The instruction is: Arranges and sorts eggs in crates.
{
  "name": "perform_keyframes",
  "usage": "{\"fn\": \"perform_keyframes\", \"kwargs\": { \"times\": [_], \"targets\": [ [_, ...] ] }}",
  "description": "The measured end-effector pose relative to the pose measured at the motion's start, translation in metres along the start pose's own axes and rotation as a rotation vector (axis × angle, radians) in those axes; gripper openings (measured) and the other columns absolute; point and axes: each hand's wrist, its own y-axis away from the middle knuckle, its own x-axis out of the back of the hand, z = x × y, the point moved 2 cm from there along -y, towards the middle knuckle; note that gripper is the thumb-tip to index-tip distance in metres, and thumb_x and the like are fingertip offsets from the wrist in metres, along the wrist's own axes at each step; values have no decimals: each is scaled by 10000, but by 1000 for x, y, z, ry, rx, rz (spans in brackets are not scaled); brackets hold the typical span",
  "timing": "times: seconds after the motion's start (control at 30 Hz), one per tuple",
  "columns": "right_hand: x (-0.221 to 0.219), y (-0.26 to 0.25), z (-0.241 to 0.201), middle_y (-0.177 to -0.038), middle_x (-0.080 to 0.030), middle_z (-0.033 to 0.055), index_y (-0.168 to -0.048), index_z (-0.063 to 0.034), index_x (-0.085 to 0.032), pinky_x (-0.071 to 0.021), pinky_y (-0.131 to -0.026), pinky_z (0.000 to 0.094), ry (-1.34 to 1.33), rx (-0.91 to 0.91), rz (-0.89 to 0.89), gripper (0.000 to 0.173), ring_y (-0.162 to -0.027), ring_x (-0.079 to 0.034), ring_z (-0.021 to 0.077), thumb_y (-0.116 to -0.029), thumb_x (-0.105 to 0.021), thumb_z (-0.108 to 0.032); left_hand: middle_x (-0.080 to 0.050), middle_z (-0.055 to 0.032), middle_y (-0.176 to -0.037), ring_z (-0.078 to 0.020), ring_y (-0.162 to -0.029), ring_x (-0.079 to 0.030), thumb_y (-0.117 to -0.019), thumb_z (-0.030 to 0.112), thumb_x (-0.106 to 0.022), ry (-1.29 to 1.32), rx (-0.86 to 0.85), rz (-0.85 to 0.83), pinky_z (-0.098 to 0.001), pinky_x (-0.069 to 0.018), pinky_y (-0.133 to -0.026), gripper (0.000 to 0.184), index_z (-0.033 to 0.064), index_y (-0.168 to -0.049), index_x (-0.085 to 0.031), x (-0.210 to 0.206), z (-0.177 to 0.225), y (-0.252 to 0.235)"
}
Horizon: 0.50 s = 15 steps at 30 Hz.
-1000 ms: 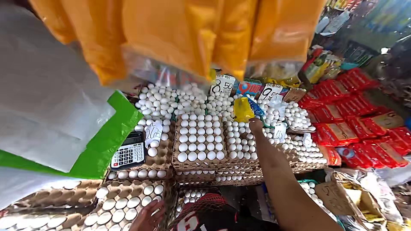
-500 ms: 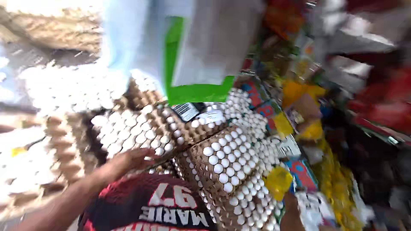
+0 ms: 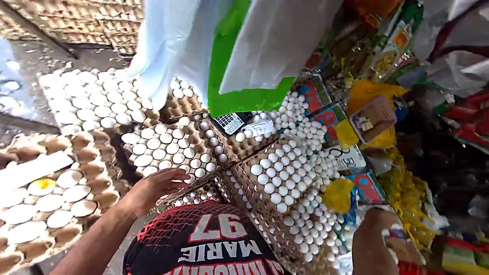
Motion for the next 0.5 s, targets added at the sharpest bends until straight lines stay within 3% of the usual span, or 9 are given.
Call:
{"fn": "perform_keyframes", "kwargs": {
  "times": [0.07,0.13,0.2,0.33,0.4,0.5],
  "targets": [
    [41,12,-19,-1431,-541,297,-1448,68,-475,-474,-1076,574,-74,-48,80,566,-1334,-542,426,-1006,-552,-277,-693,-134,-1276,-285,-1097,-698,-1096,336,-329,-16,3,-15,-437,-573,-920,448,87,-1330,-618,0,1,-6],
    [69,13,-40,-1418,-555,286,-1433,33,-512,-460,-1089,558,-277,-8,175,490,-1333,-543,411,-991,-555,-174,-700,-138,-1268,-283,-1085,-704,-1095,319,-343,-51,-19,-72,-435,-580,-906,433,80,-1331,-617,-9,12,-21],
    [84,7,-54,-1389,-570,286,-1398,20,-548,-468,-1082,570,-472,82,191,496,-1303,-558,414,-925,-634,-104,-710,-127,-1248,-273,-1066,-714,-1082,301,-403,-120,-65,-164,-414,-589,-885,394,79,-1330,-614,-36,32,-36],
    [105,29,-103,-1212,-661,203,-1402,-2,-535,-614,-848,454,-960,312,-53,653,-996,-690,265,-812,-795,-108,-672,-106,-1300,-254,-1127,-678,-1031,328,-562,-336,-242,-462,-434,-573,-951,416,70,-1357,-591,-127,88,-52],
    [115,57,-132,-1187,-681,164,-1390,-28,-554,-622,-833,424,-1085,410,-195,668,-970,-698,222,-779,-815,-86,-643,-115,-1327,-245,-1152,-657,-993,398,-639,-462,-353,-539,-461,-564,-965,510,76,-1383,-572,-177,112,-53],
    [133,109,-168,-1110,-714,139,-1372,-35,-570,-631,-820,415,-1106,540,-346,604,-924,-715,212,-814,-798,-58,-590,-147,-1393,-292,-1144,-648,-938,503,-697,-597,-478,-541,-531,-568,-919,673,125,-1461,-505,-237,132,-53]
  ]
}}
